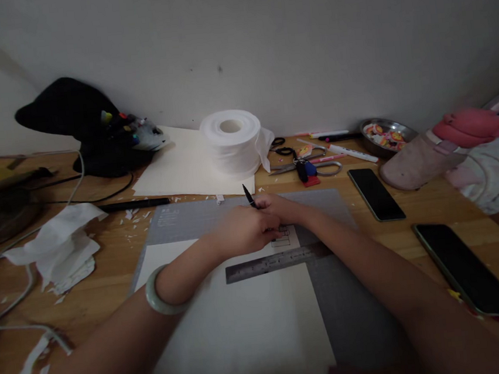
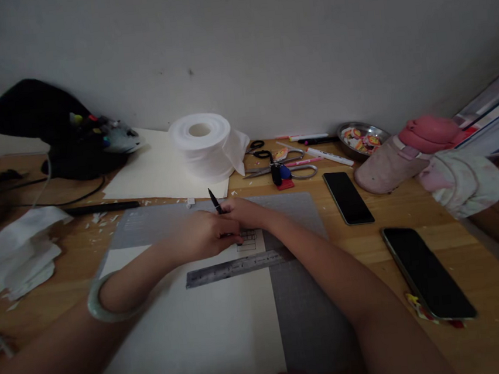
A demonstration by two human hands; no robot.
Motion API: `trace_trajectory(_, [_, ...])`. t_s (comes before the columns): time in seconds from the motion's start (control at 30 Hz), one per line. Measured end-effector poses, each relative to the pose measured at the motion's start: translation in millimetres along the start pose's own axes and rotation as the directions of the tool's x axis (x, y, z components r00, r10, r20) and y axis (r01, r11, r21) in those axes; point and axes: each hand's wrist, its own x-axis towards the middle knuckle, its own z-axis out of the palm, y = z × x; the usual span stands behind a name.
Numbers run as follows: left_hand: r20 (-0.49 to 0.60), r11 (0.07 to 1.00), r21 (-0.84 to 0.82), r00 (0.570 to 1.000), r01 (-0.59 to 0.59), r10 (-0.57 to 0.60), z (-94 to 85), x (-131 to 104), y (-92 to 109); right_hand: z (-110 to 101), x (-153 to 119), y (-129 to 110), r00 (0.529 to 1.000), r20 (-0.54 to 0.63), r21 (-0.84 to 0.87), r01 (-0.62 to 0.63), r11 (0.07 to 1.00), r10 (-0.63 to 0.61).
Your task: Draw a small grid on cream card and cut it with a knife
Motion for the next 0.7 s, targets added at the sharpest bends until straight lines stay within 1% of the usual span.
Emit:
trace_trajectory(0.2, [0.023,1.0,-0.01,1.0,-0.008,0.009,0.0,-0.5,-1.6,1.9,0.6,7.2,0.999,-0.047,0.031,0.014,0.999,-0.013])
trace_trajectory(0.33, [0.033,1.0,-0.002,0.999,0.003,-0.003,-0.6,-0.6,-0.9,0.2,-0.1,4.9,0.997,-0.07,0.035,-0.008,0.999,0.011])
trace_trajectory(0.4, [0.037,1.0,-0.002,0.999,0.01,-0.009,-1.3,-0.6,0.2,-0.9,-1.2,2.3,0.996,-0.083,0.073,-0.01,0.997,0.016])
trace_trajectory(0.47, [0.034,1.0,0.01,0.999,0.016,-0.016,-2.4,-0.8,1.6,-1.5,-2.6,0.4,0.99,-0.132,0.164,-0.02,0.986,0.042])
trace_trajectory(0.57, [0.026,0.999,0.038,0.999,0.017,-0.018,-3.4,-1.3,3.2,-0.9,-4.1,1.1,0.96,-0.244,0.357,-0.046,0.933,0.14])
trace_trajectory(0.63, [0.033,0.999,0.035,0.999,0.029,-0.03,-2.7,-1.3,3.1,-0.5,-4.0,3.6,0.923,-0.314,0.456,-0.058,0.888,0.221])
trace_trajectory(0.7, [0.041,0.999,0.006,0.998,0.043,-0.043,-0.7,-1.0,2.1,-1.7,-3.0,5.5,0.879,-0.381,0.511,-0.058,0.858,0.286])
